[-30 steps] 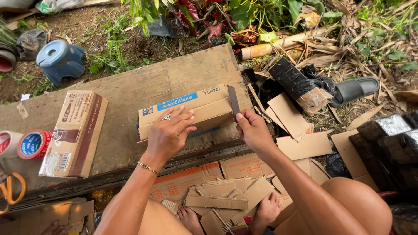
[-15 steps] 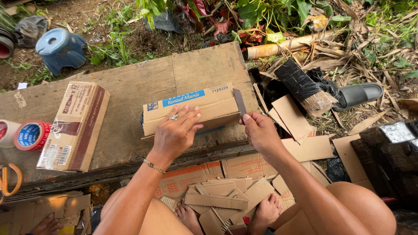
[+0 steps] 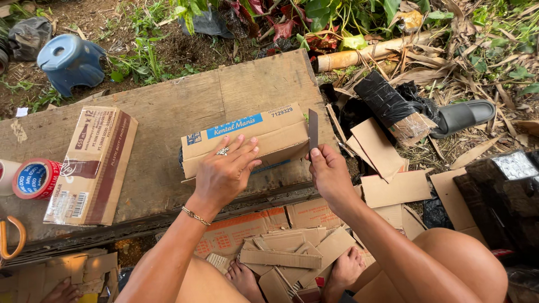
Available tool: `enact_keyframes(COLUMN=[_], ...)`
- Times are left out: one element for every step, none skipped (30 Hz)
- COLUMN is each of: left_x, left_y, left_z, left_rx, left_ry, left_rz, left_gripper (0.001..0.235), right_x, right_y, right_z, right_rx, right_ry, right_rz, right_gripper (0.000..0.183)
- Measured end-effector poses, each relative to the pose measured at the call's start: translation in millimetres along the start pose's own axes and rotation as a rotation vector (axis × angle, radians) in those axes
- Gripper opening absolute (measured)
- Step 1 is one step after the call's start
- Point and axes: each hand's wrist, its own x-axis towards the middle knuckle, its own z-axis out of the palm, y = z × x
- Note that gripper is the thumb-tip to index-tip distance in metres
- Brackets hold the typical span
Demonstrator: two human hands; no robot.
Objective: The person folds and cuts a flat cardboard sheet on a wooden table using a utility knife, then assembles it into a small rectangular box. They fold flaps, score edges, and press the box into shape.
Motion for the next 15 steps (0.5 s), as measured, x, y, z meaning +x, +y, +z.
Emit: enact_keyframes(left_x=[0, 0, -1, -1, -1, 0, 1, 2, 4, 7, 10, 13, 16, 20, 24], left_y=[-1, -1, -1, -1, 0, 1, 2, 5, 7, 9, 11, 14, 16, 17, 17], left_z=[0, 1, 2, 4, 5, 6, 7, 10, 12, 15, 19, 22, 24, 26, 27], left_rx=[0.011, 0.02, 0.029, 0.029, 0.03, 0.032, 0.052, 0.071, 0.089, 0.107, 0.125, 0.142, 0.165, 0.192, 0.218], left_ry=[-0.001, -0.005, -0.009, 0.003, 0.015, 0.026, 0.04, 0.052, 0.064, 0.072, 0.08, 0.089, 0.066, 0.048, 0.03], left_rz=[0.001, 0.0, -0.001, -0.012, -0.022, -0.029, -0.043, -0.055, -0.067, -0.091, -0.115, -0.137, -0.143, -0.154, -0.166], left_gripper=[0.022, 0.023, 0.023, 0.023, 0.023, 0.023, 0.023, 0.023, 0.023, 0.022, 0.02, 0.019, 0.018, 0.019, 0.019], right_x=[2, 4, 6, 9, 13, 18, 23, 29, 36, 43, 51, 59, 67, 75, 81], right_y=[0, 0, 0, 0, -1, -2, -4, -5, -7, -9, -11, -12, -14, -16, -17], right_z=[3, 4, 6, 7, 8, 10, 10, 10, 11, 12, 14, 16, 18, 21, 24], right_rx=[0.016, 0.03, 0.04, 0.049, 0.058, 0.048, 0.037, 0.029, 0.009, -0.011, -0.03, -0.04, -0.05, -0.064, -0.044], right_ry=[-0.001, 0.0, 0.005, 0.01, 0.015, 0.02, 0.024, 0.031, 0.042, 0.056, 0.069, 0.094, 0.119, 0.137, 0.153], right_rz=[-0.021, -0.038, -0.058, -0.081, -0.104, -0.101, -0.098, -0.094, -0.116, -0.138, -0.16, -0.181, -0.203, -0.226, -0.222], right_gripper=[0.025, 0.025, 0.025, 0.024, 0.024, 0.024, 0.024, 0.024, 0.025, 0.026, 0.026, 0.027, 0.028, 0.029, 0.03])
